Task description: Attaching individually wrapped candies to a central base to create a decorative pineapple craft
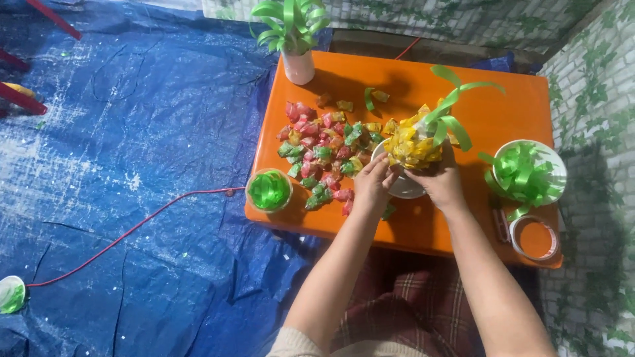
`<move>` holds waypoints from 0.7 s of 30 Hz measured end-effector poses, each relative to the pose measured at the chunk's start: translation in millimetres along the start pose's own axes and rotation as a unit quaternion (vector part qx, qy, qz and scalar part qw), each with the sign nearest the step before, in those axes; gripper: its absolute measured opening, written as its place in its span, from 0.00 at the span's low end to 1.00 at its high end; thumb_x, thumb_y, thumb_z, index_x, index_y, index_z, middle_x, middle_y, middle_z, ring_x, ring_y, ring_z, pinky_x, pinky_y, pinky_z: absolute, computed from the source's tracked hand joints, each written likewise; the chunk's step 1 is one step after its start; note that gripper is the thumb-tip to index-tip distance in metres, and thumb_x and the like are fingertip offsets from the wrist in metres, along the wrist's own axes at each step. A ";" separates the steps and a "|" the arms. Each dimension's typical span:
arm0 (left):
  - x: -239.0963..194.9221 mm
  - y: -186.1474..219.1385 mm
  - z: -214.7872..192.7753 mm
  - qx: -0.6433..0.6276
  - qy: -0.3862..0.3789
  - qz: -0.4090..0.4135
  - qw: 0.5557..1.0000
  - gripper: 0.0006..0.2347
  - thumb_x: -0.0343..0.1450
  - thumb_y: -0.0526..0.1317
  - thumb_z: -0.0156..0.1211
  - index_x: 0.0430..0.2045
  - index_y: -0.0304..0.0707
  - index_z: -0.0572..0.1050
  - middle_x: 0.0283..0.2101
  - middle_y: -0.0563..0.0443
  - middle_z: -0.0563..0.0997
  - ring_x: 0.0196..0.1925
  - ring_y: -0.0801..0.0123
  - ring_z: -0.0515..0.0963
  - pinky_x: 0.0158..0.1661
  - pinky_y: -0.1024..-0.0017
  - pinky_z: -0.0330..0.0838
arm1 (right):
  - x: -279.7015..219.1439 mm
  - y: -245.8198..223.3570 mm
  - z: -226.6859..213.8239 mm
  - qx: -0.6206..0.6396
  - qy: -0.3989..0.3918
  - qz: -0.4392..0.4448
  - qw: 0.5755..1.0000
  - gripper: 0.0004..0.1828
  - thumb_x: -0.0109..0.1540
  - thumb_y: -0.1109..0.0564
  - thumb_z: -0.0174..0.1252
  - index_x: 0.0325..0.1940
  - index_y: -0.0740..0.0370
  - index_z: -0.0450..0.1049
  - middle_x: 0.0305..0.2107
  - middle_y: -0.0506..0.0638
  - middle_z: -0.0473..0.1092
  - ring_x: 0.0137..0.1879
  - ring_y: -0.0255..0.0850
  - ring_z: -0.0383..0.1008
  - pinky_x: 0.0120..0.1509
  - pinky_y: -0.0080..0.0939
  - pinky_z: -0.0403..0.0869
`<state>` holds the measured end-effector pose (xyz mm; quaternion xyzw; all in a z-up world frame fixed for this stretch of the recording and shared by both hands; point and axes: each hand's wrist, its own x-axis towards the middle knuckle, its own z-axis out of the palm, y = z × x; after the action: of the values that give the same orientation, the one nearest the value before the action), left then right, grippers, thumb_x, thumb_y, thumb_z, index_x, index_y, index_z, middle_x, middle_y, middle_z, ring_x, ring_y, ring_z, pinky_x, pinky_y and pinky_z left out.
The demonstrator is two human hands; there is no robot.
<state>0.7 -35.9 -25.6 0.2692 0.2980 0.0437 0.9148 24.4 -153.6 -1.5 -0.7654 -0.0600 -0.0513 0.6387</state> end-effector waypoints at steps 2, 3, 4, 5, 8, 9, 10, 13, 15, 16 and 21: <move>-6.7 1.1 -1.5 0.030 -0.014 0.012 0.999 0.20 0.68 0.30 0.66 0.56 0.22 0.72 0.43 0.33 0.77 0.41 0.59 0.84 0.51 0.61 0.80 | -1.2 -0.3 0.1 -0.008 0.000 0.004 1.000 0.60 0.47 0.70 0.78 0.76 0.66 0.50 0.64 0.71 0.60 0.72 0.70 0.57 0.70 0.70 0.65; -10.0 2.0 -1.9 0.058 -0.029 0.026 0.998 0.23 0.67 0.29 0.68 0.58 0.24 0.72 0.44 0.33 0.76 0.43 0.57 0.83 0.54 0.61 0.77 | -1.5 -0.7 0.1 -0.016 -0.002 0.006 1.000 0.60 0.47 0.70 0.78 0.76 0.65 0.52 0.63 0.70 0.61 0.71 0.70 0.59 0.70 0.71 0.66; -3.0 -4.1 -9.3 0.059 -0.029 0.025 0.998 0.23 0.67 0.29 0.68 0.58 0.24 0.72 0.44 0.33 0.76 0.43 0.57 0.83 0.54 0.61 0.77 | -1.2 -1.8 -0.2 -0.016 0.000 0.007 1.000 0.60 0.47 0.70 0.78 0.76 0.65 0.52 0.63 0.70 0.61 0.71 0.70 0.59 0.70 0.71 0.66; 4.0 -10.1 -16.4 0.099 -0.035 0.036 0.994 0.24 0.66 0.29 0.69 0.59 0.31 0.72 0.45 0.36 0.78 0.42 0.58 0.83 0.49 0.60 0.80 | -0.8 -3.0 -0.5 -0.018 -0.001 -0.006 1.000 0.59 0.46 0.69 0.79 0.76 0.65 0.53 0.61 0.69 0.62 0.70 0.69 0.61 0.69 0.70 0.67; 2.8 -14.9 -18.3 0.188 -0.028 0.111 0.975 0.23 0.65 0.30 0.70 0.57 0.38 0.76 0.46 0.38 0.79 0.44 0.62 0.83 0.45 0.62 0.81 | -1.1 -3.7 -0.2 -0.015 -0.001 -0.026 1.000 0.58 0.46 0.70 0.78 0.75 0.66 0.54 0.59 0.69 0.64 0.69 0.70 0.63 0.68 0.69 0.68; -1.4 -14.5 -15.8 0.236 -0.014 0.174 0.956 0.20 0.64 0.30 0.70 0.53 0.37 0.80 0.47 0.38 0.78 0.46 0.65 0.83 0.47 0.64 0.80 | -1.9 -3.2 0.0 -0.010 -0.002 -0.033 0.999 0.58 0.45 0.71 0.77 0.75 0.66 0.54 0.58 0.69 0.65 0.68 0.70 0.63 0.68 0.69 0.68; -2.6 -14.0 -13.6 0.238 -0.017 0.173 0.956 0.20 0.64 0.30 0.70 0.53 0.37 0.80 0.47 0.38 0.78 0.46 0.65 0.83 0.47 0.64 0.80 | -0.8 0.4 0.9 -0.010 0.002 -0.033 0.999 0.58 0.45 0.71 0.77 0.75 0.66 0.54 0.58 0.69 0.65 0.68 0.70 0.63 0.68 0.69 0.68; -5.2 -15.5 -8.6 0.239 -0.017 0.208 0.948 0.21 0.66 0.29 0.69 0.55 0.31 0.77 0.45 0.39 0.79 0.43 0.66 0.81 0.49 0.67 0.79 | 0.9 10.4 -0.4 -0.030 0.012 -0.051 0.998 0.57 0.44 0.70 0.79 0.74 0.66 0.57 0.59 0.67 0.66 0.69 0.64 0.64 0.67 0.66 0.69; -5.1 -15.0 -8.3 0.259 0.009 0.233 0.938 0.18 0.64 0.29 0.71 0.49 0.35 0.79 0.41 0.43 0.83 0.41 0.67 0.83 0.46 0.68 0.80 | 1.0 13.9 -1.4 -0.017 0.005 -0.062 0.998 0.57 0.45 0.69 0.79 0.74 0.66 0.57 0.58 0.68 0.66 0.69 0.65 0.64 0.67 0.67 0.68; -6.2 -15.4 -6.7 0.261 0.006 0.230 0.937 0.18 0.64 0.29 0.71 0.49 0.35 0.79 0.41 0.43 0.83 0.41 0.67 0.83 0.46 0.68 0.80 | 1.0 13.9 -2.1 -0.017 0.009 -0.060 0.998 0.57 0.45 0.69 0.79 0.74 0.66 0.57 0.58 0.68 0.66 0.69 0.65 0.64 0.67 0.67 0.68; -7.8 -13.7 -5.0 0.292 0.023 0.259 0.920 0.17 0.61 0.28 0.73 0.43 0.36 0.80 0.35 0.41 0.84 0.39 0.64 0.85 0.41 0.68 0.81 | -0.4 13.5 -2.1 -0.029 0.019 -0.054 0.998 0.56 0.46 0.69 0.78 0.74 0.66 0.57 0.57 0.68 0.66 0.68 0.65 0.65 0.68 0.66 0.68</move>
<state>-9.6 -47.1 -32.0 0.5912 0.2379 0.1966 0.7451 26.1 -158.0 -14.2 -0.7780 -0.0871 -0.1017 0.6139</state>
